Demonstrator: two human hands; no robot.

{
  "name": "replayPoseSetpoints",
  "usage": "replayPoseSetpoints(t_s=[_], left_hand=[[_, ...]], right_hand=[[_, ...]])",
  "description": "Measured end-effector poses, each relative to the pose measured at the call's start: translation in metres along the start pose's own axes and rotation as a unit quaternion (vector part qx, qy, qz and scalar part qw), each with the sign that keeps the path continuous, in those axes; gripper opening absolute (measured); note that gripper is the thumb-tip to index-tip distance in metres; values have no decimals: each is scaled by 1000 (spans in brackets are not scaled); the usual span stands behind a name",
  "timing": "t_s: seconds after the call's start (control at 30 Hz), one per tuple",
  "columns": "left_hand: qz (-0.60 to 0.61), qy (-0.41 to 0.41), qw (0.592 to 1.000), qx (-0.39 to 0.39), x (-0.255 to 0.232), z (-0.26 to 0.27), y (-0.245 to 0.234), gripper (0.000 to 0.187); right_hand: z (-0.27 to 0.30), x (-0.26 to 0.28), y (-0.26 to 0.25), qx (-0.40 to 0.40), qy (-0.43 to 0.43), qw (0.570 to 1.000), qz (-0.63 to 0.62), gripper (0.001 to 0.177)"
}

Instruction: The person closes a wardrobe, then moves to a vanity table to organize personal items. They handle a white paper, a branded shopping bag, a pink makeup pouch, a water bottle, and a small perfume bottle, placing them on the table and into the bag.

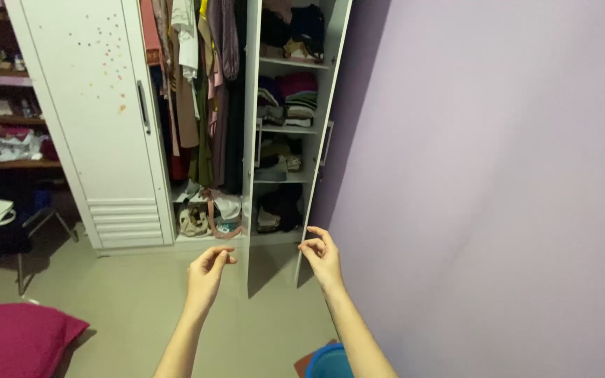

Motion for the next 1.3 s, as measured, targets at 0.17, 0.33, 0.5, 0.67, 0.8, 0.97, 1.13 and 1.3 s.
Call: replayPoseSetpoints(t_s=[0.17,0.33,0.5,0.67,0.8,0.97,1.13,1.3], left_hand=[[27,-11,999,32,10,-60,7,23],[29,-6,997,67,12,-120,29,23],[-50,162,978,118,10,-165,51,23],[-38,150,979,134,1,-191,66,23],[-27,136,981,138,11,-225,86,21],[-64,136,980,127,-5,-268,105,23],[-61,148,979,124,-29,-325,136,25],[-148,181,969,84,-21,-388,175,27]], right_hand=[[-50,-20,22,-34,-21,998,-39,40],[-98,-33,36,-55,-26,998,-26,25],[-131,-54,39,-96,-17,995,16,10],[-152,-74,29,-105,-30,993,42,8],[-170,-87,21,-119,-18,992,40,13],[-218,-145,-1,-132,-1,990,48,24],[-290,-174,-14,-124,-17,990,62,32],[-353,-207,-29,-130,-7,986,100,39]])
Point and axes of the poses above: each hand's wrist, its own z-axis away from the middle knuckle, its own y-axis out of the palm, x = y × z, the point moved 1 cm from there along -z, towards the middle knuckle, and after that the axes turned 10 degrees about -y, right-handed, at the moved point
